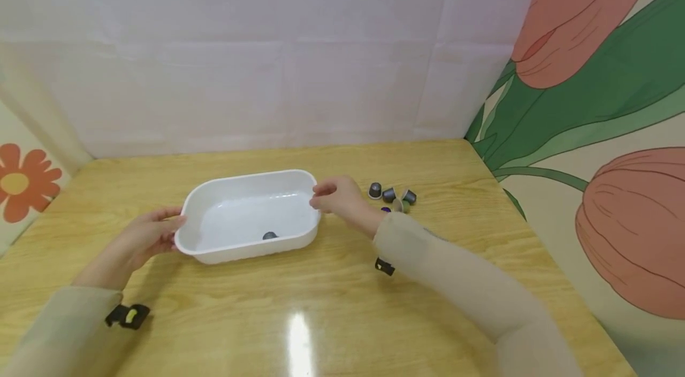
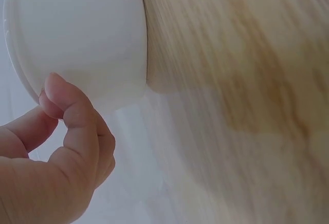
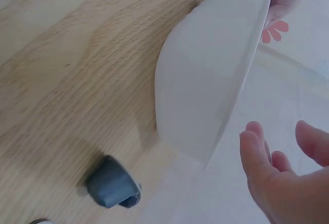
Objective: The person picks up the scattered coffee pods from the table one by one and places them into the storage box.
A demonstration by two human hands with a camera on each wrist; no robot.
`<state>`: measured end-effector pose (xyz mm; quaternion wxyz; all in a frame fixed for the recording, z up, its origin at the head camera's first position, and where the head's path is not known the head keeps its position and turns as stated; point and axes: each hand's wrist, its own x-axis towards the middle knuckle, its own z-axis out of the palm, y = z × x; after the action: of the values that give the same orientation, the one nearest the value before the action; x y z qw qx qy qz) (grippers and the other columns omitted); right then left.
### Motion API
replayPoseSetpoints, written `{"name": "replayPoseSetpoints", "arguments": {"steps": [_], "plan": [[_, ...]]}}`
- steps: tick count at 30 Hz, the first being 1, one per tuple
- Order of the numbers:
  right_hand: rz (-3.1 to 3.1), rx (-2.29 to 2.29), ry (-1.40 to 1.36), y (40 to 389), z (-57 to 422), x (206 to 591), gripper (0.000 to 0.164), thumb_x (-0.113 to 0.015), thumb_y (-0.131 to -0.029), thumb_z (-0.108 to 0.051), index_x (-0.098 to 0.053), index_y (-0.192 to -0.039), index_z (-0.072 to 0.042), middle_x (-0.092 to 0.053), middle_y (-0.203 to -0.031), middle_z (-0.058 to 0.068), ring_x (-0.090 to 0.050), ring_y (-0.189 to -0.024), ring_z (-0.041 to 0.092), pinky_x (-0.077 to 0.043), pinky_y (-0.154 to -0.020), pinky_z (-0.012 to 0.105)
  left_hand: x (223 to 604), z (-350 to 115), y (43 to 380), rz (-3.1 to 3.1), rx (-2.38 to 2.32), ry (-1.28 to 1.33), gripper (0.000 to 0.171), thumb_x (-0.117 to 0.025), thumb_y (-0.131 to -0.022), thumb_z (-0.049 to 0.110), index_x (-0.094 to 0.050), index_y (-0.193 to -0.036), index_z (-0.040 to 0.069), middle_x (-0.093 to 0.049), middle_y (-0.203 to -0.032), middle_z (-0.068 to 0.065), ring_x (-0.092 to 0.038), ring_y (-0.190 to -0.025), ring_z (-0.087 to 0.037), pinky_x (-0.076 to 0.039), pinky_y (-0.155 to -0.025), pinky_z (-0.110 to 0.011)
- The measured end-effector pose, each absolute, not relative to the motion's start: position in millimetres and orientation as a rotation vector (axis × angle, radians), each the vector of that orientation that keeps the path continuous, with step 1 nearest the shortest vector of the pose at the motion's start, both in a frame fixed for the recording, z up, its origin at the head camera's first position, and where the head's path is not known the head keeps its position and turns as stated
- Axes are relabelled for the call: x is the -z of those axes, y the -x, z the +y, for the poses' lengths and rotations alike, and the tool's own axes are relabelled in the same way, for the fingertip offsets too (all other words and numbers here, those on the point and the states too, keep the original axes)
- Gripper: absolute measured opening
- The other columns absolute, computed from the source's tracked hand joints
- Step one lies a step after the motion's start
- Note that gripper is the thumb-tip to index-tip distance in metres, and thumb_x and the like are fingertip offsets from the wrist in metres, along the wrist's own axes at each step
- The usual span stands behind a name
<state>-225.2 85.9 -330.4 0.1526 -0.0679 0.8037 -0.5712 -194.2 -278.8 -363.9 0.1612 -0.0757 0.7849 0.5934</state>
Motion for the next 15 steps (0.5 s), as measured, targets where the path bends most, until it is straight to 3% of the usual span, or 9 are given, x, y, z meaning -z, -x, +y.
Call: {"name": "replayPoseSetpoints", "arguments": {"steps": [15], "plan": [[2.238,1.742,0.171,213.5,119.5,325.0,0.038,-0.065,-0.091,0.0,-0.054,-0.126,0.01,-0.06,-0.12,0.026,-0.063,-0.101,0.027,-0.049,-0.096,0.045,365.1,-280.3,194.0,2.226,-1.712,0.219,0.058,-0.047,-0.103,0.014,-0.019,-0.145,-0.015,-0.059,-0.081,0.002,-0.057,-0.068,-0.009,-0.054,-0.063,-0.023]]}}
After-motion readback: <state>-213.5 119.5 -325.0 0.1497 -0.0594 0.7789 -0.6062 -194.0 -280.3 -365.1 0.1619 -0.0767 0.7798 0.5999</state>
